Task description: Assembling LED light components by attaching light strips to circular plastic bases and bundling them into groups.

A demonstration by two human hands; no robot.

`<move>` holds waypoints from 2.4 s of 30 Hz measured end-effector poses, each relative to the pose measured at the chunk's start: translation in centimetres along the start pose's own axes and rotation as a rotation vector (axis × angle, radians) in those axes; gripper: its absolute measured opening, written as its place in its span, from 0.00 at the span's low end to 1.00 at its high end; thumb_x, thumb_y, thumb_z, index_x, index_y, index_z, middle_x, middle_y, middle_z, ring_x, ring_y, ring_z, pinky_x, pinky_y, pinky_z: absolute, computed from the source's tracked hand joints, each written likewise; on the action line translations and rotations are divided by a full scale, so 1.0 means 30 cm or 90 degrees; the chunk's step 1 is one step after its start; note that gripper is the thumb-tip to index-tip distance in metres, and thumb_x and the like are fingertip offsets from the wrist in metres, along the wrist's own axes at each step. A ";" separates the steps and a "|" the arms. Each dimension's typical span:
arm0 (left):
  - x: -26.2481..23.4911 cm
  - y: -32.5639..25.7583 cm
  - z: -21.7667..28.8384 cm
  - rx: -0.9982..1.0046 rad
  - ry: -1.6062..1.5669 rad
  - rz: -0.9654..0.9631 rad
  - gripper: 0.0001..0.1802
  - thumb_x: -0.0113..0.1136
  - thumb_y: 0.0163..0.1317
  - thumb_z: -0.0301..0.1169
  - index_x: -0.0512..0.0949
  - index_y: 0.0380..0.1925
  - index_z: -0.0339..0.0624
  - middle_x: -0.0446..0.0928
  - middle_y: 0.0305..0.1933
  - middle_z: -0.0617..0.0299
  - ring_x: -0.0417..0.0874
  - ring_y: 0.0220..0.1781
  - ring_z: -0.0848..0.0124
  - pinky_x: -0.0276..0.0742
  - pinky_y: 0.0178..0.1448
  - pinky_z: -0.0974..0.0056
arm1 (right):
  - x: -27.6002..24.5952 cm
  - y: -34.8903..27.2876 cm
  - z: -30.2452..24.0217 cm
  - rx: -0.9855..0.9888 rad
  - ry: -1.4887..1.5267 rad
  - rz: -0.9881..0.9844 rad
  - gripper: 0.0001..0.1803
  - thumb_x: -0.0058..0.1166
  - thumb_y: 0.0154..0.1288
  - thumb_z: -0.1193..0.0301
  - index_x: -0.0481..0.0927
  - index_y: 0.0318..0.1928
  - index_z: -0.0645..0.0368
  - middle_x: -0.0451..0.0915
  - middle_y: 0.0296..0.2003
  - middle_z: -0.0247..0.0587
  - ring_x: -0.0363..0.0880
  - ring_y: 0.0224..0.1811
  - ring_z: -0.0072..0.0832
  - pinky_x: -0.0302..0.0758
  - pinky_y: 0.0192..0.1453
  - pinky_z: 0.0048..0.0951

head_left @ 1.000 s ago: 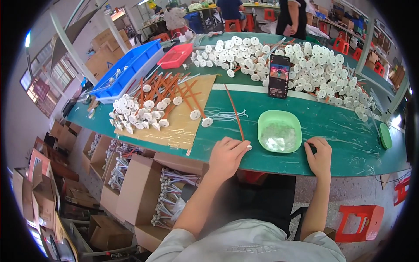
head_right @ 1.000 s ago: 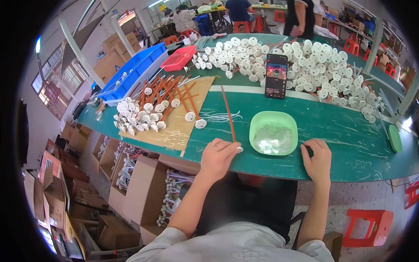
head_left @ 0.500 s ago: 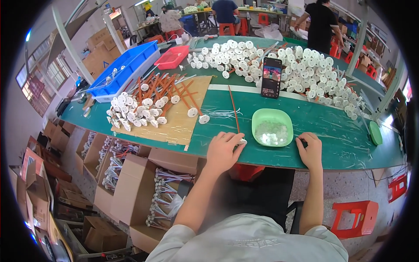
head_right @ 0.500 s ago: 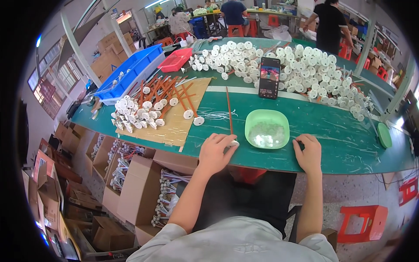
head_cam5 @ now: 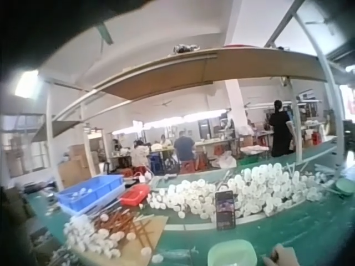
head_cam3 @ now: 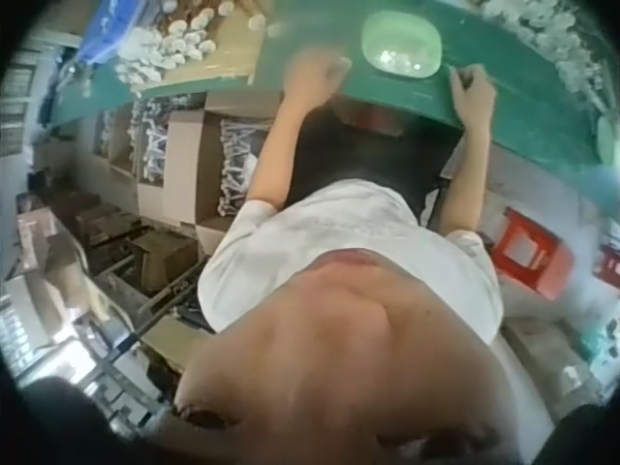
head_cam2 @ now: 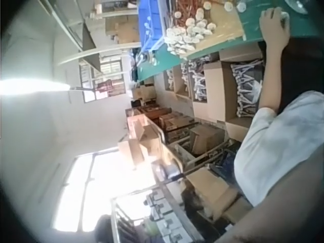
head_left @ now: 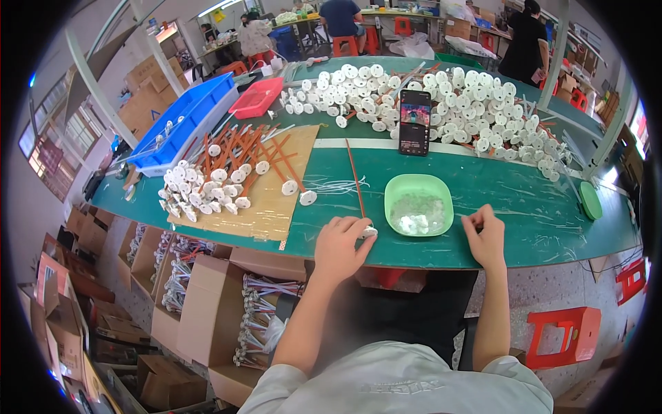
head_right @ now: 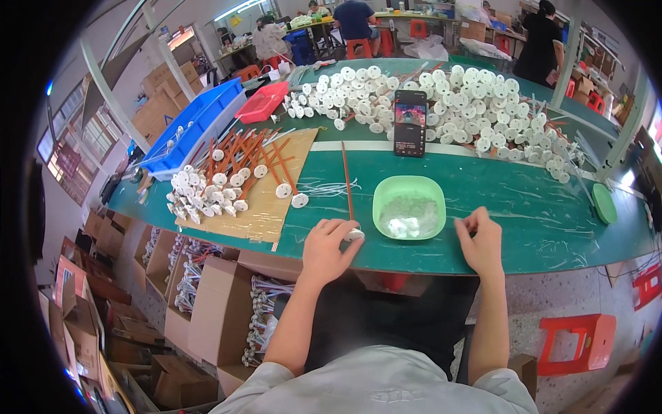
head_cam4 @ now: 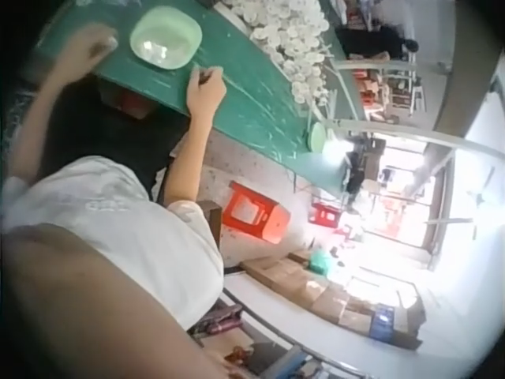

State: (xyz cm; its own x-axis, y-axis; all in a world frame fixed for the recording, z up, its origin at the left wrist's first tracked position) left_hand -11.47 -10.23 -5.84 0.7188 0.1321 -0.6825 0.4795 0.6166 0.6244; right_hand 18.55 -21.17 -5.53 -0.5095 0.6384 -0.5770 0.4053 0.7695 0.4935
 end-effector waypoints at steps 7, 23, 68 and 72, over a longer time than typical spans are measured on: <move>0.007 0.017 0.008 0.009 -0.004 -0.022 0.15 0.70 0.52 0.31 0.82 0.41 0.43 0.81 0.40 0.59 0.80 0.41 0.59 0.77 0.45 0.58 | -0.004 -0.006 -0.021 -0.069 -0.032 -0.020 0.09 0.64 0.54 0.79 0.74 0.27 0.65 0.75 0.24 0.44 0.75 0.26 0.36 0.71 0.32 0.32; 0.021 0.032 0.003 -0.019 0.005 -0.028 0.20 0.72 0.51 0.30 0.81 0.46 0.41 0.82 0.41 0.58 0.81 0.42 0.58 0.77 0.46 0.58 | 0.006 0.011 -0.023 -0.068 -0.030 -0.020 0.08 0.64 0.53 0.78 0.76 0.29 0.65 0.77 0.27 0.45 0.77 0.29 0.36 0.74 0.34 0.32; 0.061 -0.145 0.352 0.216 -0.525 -0.066 0.12 0.74 0.46 0.23 0.78 0.27 0.40 0.82 0.32 0.55 0.83 0.33 0.57 0.80 0.41 0.59 | -0.021 -0.296 -0.257 -0.039 0.522 -0.174 0.10 0.63 0.61 0.74 0.82 0.42 0.63 0.83 0.37 0.42 0.82 0.34 0.34 0.77 0.39 0.31; 0.082 -0.138 0.347 0.205 -0.549 -0.066 0.15 0.73 0.37 0.20 0.84 0.31 0.37 0.84 0.33 0.55 0.85 0.35 0.56 0.81 0.39 0.57 | -0.063 -0.329 -0.279 -0.033 0.460 -0.163 0.06 0.65 0.61 0.74 0.83 0.36 0.63 0.84 0.36 0.44 0.83 0.36 0.35 0.77 0.39 0.32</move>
State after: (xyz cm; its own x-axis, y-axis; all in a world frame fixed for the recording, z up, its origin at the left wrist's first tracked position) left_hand -6.45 -20.53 -6.16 0.7284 -0.6145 -0.3032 0.5867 0.3308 0.7391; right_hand 9.15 -30.13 -3.85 -0.9593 0.2565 -0.1181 0.1804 0.8785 0.4423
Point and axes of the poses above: each hand's wrist, its own y-axis towards the middle knuckle, its own x-axis out of the palm, z = x × y, the point moved 1 cm from there along y, towards the middle knuckle
